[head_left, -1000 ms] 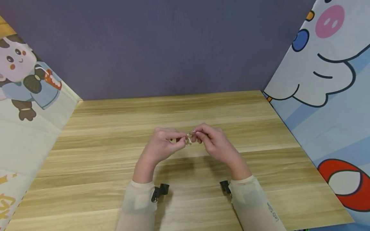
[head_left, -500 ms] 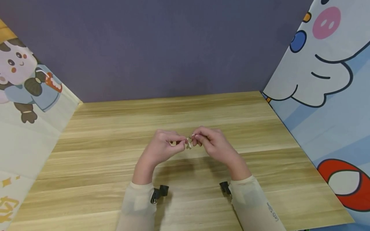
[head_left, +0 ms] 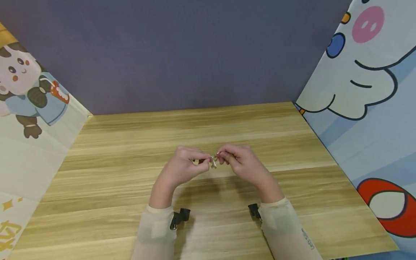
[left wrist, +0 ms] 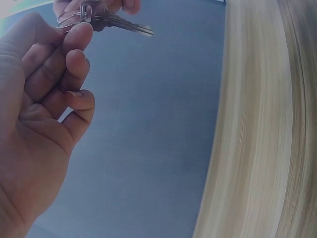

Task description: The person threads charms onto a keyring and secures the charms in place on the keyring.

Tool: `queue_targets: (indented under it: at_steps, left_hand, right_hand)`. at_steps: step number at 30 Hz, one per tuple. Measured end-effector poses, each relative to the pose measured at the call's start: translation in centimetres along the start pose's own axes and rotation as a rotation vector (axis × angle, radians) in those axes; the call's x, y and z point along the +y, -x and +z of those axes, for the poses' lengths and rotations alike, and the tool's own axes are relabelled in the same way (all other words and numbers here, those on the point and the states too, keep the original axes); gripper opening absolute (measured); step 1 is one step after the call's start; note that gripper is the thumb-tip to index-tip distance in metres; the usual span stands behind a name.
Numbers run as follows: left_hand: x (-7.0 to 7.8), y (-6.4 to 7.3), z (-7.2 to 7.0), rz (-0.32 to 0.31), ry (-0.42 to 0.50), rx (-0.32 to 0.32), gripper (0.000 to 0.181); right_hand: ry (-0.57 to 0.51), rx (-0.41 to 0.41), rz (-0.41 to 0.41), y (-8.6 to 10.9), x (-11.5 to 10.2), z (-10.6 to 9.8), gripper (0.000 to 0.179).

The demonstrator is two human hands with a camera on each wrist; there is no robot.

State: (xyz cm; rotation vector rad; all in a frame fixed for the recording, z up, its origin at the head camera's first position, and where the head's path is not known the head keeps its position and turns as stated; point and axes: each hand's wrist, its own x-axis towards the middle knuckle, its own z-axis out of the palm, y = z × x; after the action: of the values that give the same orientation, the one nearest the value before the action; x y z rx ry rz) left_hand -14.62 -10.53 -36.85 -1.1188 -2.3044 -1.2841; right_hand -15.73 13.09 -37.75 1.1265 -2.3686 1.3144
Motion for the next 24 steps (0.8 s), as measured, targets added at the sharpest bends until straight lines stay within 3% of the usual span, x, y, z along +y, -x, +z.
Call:
queue_targets:
  at_steps: [4, 8, 17, 20, 24]
  left_hand:
    - [0.05, -0.01, -0.01, -0.005, -0.001, -0.019, 0.023]
    - [0.08, -0.04, -0.01, -0.035, -0.001, -0.044, 0.023]
    - [0.27, 0.02, -0.07, -0.213, 0.017, -0.132, 0.015]
    - [0.18, 0.02, 0.05, -0.245, 0.019, -0.124, 0.014]
    - [-0.17, -0.06, 0.4, -0.224, -0.003, -0.054, 0.014]
  right_hand:
    - [0.085, -0.008, -0.041, -0.1, -0.38, -0.13, 0.021]
    - [0.08, -0.028, -0.031, -0.01, -0.51, -0.25, 0.017]
    - [0.02, -0.055, 0.068, 0.26, -0.55, -0.42, 0.009]
    - [0.01, -0.04, 0.093, 0.24, -0.67, -0.32, 0.009]
    - [-0.029, -0.044, 0.12, 0.22, -0.75, -0.04, 0.01]
